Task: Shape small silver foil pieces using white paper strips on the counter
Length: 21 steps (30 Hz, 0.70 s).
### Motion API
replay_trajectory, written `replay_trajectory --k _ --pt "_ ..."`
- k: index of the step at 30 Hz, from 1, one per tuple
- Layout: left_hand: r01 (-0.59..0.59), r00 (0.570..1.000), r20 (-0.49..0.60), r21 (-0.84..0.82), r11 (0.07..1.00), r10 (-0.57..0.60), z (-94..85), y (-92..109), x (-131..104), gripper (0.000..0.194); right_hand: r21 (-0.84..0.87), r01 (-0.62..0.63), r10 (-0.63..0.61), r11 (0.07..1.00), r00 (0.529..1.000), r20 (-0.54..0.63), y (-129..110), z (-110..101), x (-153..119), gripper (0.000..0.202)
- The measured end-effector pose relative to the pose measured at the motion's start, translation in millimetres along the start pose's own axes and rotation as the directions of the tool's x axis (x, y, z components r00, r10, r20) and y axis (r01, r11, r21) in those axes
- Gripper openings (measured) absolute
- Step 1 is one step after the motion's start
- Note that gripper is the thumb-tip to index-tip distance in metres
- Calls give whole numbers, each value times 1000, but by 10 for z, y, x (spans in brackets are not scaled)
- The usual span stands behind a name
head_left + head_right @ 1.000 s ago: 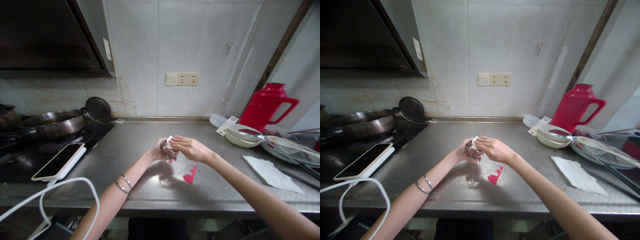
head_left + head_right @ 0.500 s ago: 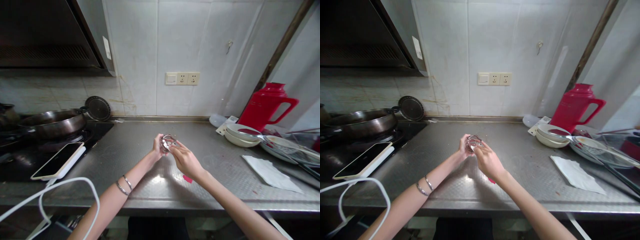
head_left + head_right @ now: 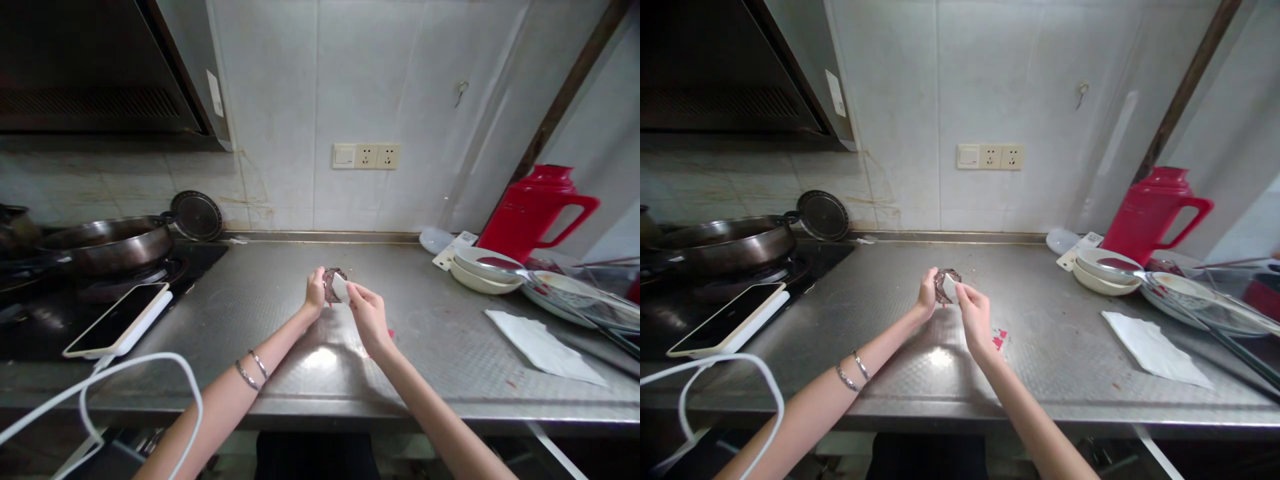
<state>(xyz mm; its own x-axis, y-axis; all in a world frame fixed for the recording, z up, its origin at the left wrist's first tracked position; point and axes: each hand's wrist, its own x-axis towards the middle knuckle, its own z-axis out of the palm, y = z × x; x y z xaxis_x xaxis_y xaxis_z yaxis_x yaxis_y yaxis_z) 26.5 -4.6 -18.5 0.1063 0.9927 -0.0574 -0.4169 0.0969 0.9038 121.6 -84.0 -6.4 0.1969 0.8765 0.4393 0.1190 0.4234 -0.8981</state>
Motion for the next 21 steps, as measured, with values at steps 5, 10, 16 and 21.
replay_trajectory --k 5,10,16,21 --pt "13 999 52 -37 999 -11 21 11 -12 39 -274 359 -380 892 924 -29 47 -27 91 30" --pt "21 998 56 -210 977 -9 20 17 1 37 -431 752 -602 500 659 452 127 51 92 41" --pt "215 977 45 -263 941 -210 -57 95 76 43 -410 878 -594 246 471 652 211 -188 99 40" --pt "423 901 167 -130 897 -400 -117 172 122 51 -398 895 -561 201 438 703 312 -629 179 46"
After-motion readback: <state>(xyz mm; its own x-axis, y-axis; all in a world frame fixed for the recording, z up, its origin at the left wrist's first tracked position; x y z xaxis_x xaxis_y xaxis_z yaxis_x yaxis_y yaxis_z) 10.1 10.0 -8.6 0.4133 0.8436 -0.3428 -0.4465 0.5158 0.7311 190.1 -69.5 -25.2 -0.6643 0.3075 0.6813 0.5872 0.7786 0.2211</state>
